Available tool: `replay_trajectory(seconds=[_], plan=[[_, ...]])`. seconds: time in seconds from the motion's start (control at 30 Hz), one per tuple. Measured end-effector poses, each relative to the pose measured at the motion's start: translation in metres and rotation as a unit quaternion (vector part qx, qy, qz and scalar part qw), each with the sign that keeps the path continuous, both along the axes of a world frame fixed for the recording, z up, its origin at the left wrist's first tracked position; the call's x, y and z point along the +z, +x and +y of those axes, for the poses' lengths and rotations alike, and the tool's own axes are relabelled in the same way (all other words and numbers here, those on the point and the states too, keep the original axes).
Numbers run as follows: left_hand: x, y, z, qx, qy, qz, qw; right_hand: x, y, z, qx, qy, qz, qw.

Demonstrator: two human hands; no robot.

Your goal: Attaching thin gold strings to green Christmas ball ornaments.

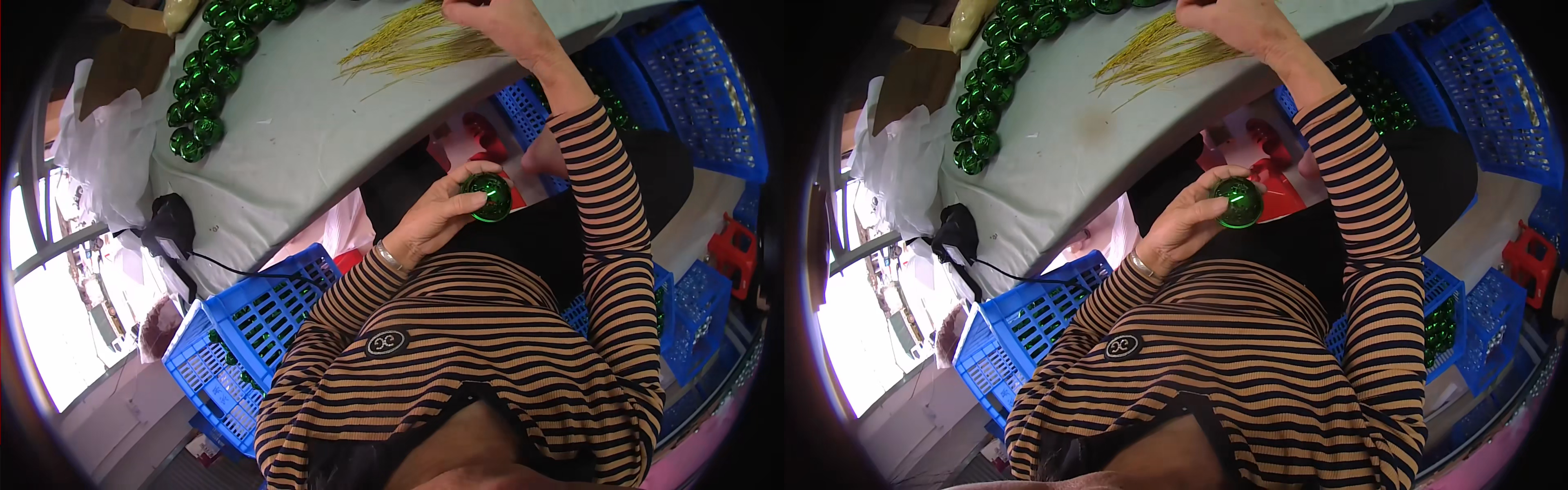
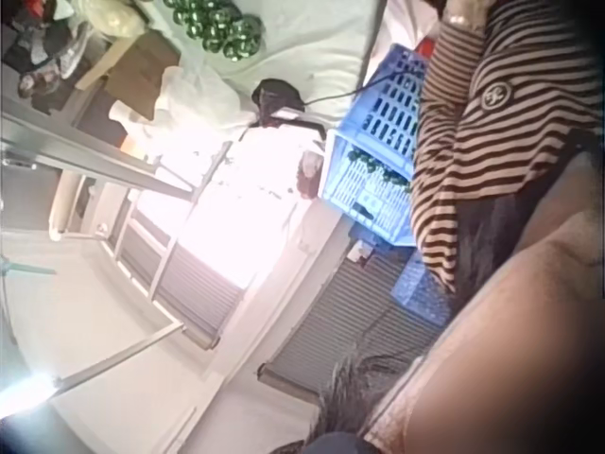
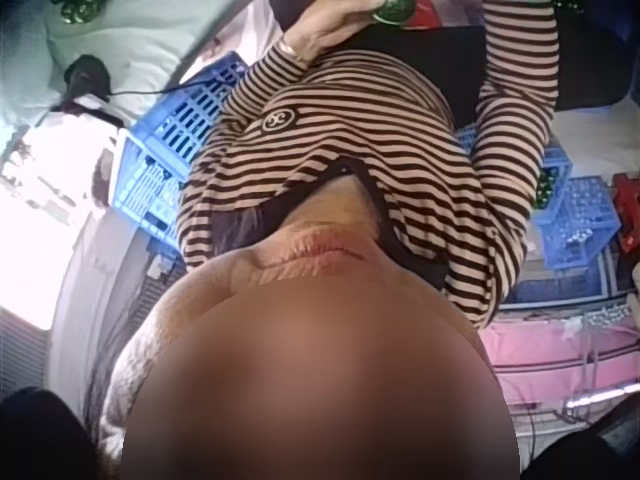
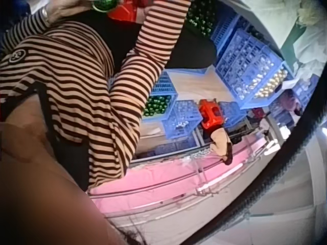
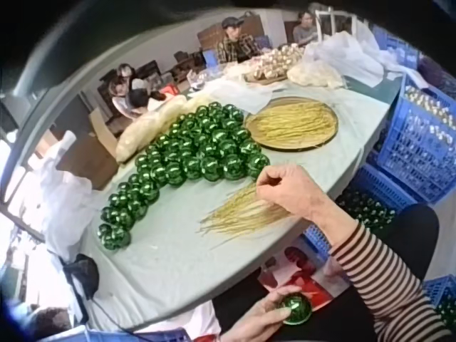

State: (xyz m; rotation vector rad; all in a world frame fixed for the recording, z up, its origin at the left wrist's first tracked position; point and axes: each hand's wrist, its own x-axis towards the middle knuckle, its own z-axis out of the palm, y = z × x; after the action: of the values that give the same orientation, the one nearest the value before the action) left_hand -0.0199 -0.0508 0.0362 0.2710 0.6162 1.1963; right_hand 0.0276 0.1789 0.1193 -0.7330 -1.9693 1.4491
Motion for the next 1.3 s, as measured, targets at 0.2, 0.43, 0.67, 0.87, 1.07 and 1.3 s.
replay_trajectory(seconds=[0.2, 0.43, 0.67, 0.87, 1.07, 1.3], plan=[[-0.006, 0.001, 0.002, 0.021, -0.028, -0.004, 0.999, 0.007, 0.0, 0.026, 0.005, -0.043, 0.166, 0.985], [-0.005, 0.003, 0.013, 0.046, -0.055, -0.111, 0.991, 0.036, 0.022, 0.012, 0.002, -0.173, 0.311, 0.935], [-0.016, -0.002, 0.017, 0.099, -0.025, 0.002, 0.995, -0.012, 0.097, -0.078, -0.044, -0.179, 0.063, 0.981], [-0.029, 0.002, 0.027, 0.082, -0.062, -0.076, 0.992, -0.046, 0.147, -0.142, -0.066, -0.264, 0.068, 0.96], [-0.031, 0.018, 0.033, 0.072, -0.111, -0.091, 0.987, -0.048, 0.163, -0.159, -0.104, -0.287, 0.056, 0.951], [-0.039, 0.023, 0.037, 0.061, -0.131, -0.09, 0.985, -0.051, 0.17, -0.165, -0.093, -0.303, 0.057, 0.947]])
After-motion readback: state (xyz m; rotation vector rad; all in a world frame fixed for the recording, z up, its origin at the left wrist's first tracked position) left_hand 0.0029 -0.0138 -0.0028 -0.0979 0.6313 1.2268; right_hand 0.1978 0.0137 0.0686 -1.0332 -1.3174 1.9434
